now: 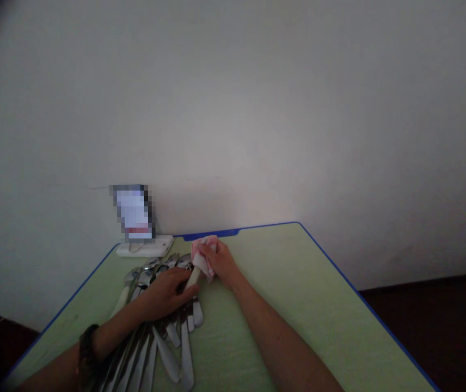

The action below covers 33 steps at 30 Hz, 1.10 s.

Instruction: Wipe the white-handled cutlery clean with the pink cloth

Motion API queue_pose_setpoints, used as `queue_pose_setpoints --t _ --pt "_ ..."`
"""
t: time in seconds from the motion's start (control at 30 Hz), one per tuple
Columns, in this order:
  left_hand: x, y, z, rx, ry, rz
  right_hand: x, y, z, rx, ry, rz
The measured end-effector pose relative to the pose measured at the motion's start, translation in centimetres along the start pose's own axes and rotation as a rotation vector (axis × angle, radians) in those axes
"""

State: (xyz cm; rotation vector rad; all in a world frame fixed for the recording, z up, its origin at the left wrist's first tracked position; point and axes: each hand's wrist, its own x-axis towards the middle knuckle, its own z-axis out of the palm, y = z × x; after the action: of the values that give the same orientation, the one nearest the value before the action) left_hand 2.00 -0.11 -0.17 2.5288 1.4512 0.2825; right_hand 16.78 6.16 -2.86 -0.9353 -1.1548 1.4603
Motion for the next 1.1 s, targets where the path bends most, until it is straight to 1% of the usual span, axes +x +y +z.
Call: queue_pose_setpoints --t 0.1,0.27,0.47,0.73,0.87,1.1 --pt "0.0 0.1 -0.1 -0.001 0.007 -0.017 0.2 -0.4 0.5 -0.090 0.028 -0.084" --pt "0.1 0.0 -0.1 -0.050 0.002 -0.033 0.8 -0.8 1.1 -0.154 0.027 -0.124" --pt "0.2 -0.1 -0.2 -0.069 -0.002 -0.037 1.1 -0.2 0.9 -0.178 0.029 -0.093" --pt "0.2 0.2 -0.2 -0.069 -0.009 -0.061 1.4 0.2 0.7 -0.190 0.037 -0.141" --pt "0.1 0.4 -0.4 -0.068 -0.024 -0.064 1.3 0.0 0.7 -0.236 0.039 -0.138" --pt "0.3 0.2 0.1 -0.075 -0.028 -0.086 0.9 -0.6 0.7 -0.212 0.040 -0.111"
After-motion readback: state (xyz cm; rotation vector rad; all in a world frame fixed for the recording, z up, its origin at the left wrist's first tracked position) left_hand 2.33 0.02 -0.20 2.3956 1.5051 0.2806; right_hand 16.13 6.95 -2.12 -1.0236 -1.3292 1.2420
